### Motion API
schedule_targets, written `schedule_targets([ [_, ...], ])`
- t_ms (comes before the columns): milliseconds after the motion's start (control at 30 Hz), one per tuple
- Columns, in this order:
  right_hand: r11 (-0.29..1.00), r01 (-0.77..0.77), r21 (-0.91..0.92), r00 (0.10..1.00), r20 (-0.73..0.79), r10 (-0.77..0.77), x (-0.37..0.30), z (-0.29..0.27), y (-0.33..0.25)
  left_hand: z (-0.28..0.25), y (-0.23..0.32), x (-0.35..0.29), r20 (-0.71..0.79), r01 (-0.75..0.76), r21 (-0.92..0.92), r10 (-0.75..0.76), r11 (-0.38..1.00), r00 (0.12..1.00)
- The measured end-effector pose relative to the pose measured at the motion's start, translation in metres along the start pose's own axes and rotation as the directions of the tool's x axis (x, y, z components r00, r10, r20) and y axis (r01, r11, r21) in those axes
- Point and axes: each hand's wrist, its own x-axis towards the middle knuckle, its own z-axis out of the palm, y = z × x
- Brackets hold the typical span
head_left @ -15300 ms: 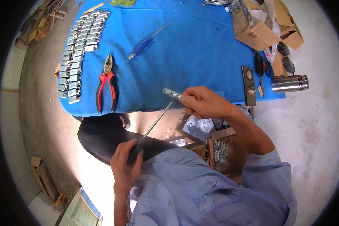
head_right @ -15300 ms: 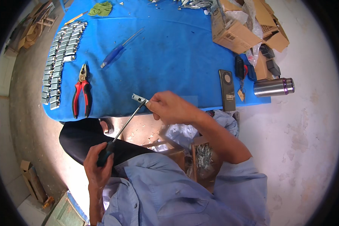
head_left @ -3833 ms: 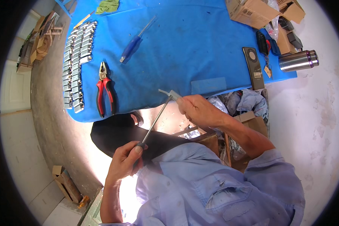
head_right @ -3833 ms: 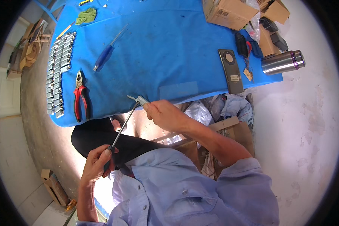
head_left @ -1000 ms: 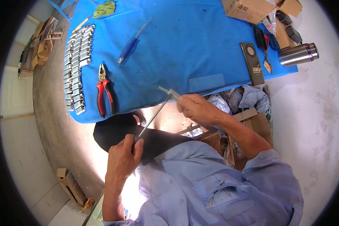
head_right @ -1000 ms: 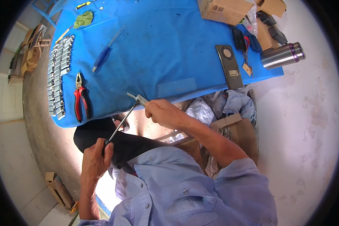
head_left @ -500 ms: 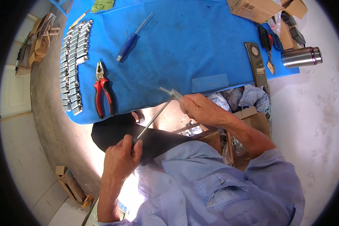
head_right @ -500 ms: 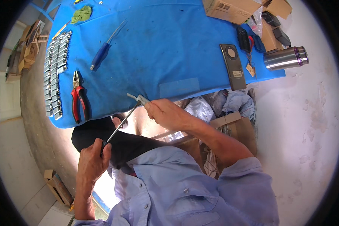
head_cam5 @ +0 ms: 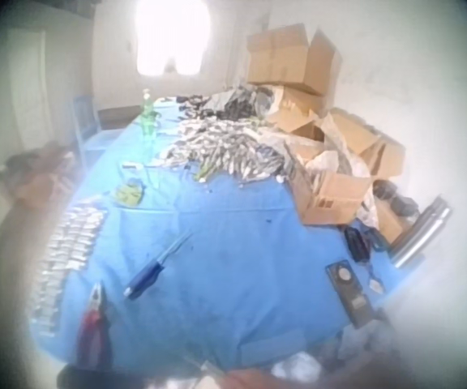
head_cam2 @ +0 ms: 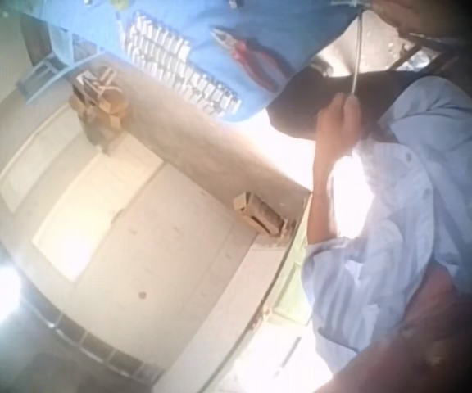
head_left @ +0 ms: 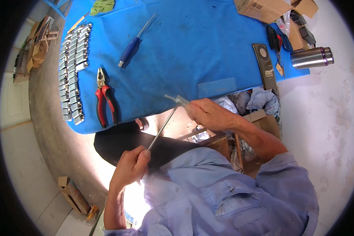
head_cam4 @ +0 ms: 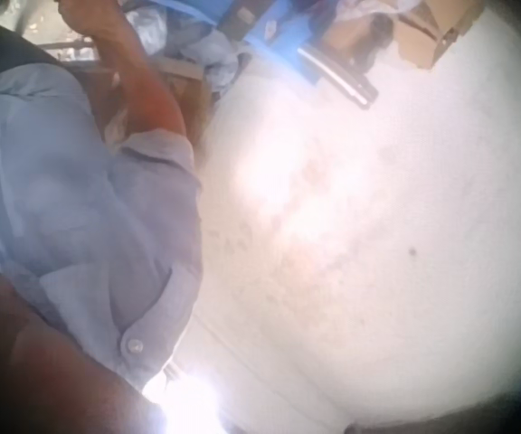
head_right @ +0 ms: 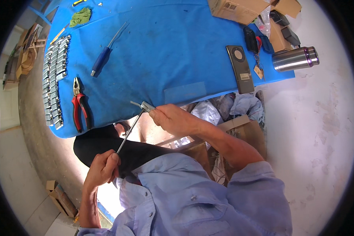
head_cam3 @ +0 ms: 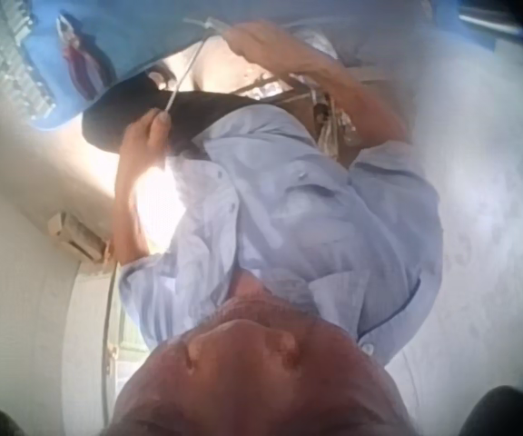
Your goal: The person picks up an electronic component and uses a screwdriver to secure a piece onto it, then attaches a smaller cylindrical part by hand.
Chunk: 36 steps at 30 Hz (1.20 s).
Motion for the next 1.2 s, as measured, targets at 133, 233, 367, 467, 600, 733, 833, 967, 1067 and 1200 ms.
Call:
schedule_targets([
  [133, 1.000, -0.011, -0.006, 1.000, -0.022, 0.011, -0.001, 0.003, -0.001, 0.018, -0.015, 0.002, 0.093, 0.055, -0.305, -0.028, 0.951, 0.995],
  [233, 0.995, -0.019, 0.102, 0.999, -0.027, 0.022, -0.001, 0.007, 0.001, 0.027, -0.021, -0.002, -0.043, -0.062, -0.194, 0.054, 0.979, 0.998],
  [367, 0.938, -0.150, 0.312, 0.988, 0.015, 0.153, 0.001, 0.011, 0.001, 0.023, -0.011, -0.009, -0.267, -0.131, 0.234, 0.193, 0.963, 0.944],
  [467, 0.867, -0.221, 0.446, 0.975, 0.099, 0.197, -0.003, 0.005, -0.003, 0.023, 0.006, -0.016, -0.328, -0.142, 0.373, 0.273, 0.917, 0.904],
  [600, 0.813, -0.202, 0.546, 0.979, 0.142, 0.147, -0.004, 0.006, 0.001, 0.027, 0.018, -0.025, -0.369, -0.121, 0.474, 0.322, 0.872, 0.872],
  [733, 0.809, -0.216, 0.547, 0.976, 0.088, 0.201, -0.007, 0.008, -0.003, 0.023, 0.027, -0.029, -0.343, -0.097, 0.516, 0.309, 0.851, 0.887],
  [833, 0.815, -0.186, 0.549, 0.982, 0.068, 0.178, -0.007, 0.010, -0.002, 0.019, 0.029, -0.030, -0.326, -0.106, 0.512, 0.307, 0.853, 0.894],
  [967, 0.818, -0.135, 0.559, 0.991, 0.074, 0.113, -0.006, 0.010, 0.005, 0.016, 0.032, -0.031, -0.282, -0.121, 0.457, 0.272, 0.881, 0.920],
  [1067, 0.861, -0.085, 0.501, 0.996, 0.035, 0.078, -0.004, 0.011, 0.011, 0.014, 0.040, -0.030, -0.264, -0.132, 0.471, 0.283, 0.872, 0.922],
  [1200, 0.926, -0.079, 0.369, 0.995, -0.025, 0.096, -0.004, 0.011, 0.007, 0.010, 0.043, -0.026, -0.249, -0.109, 0.495, 0.261, 0.862, 0.933],
])
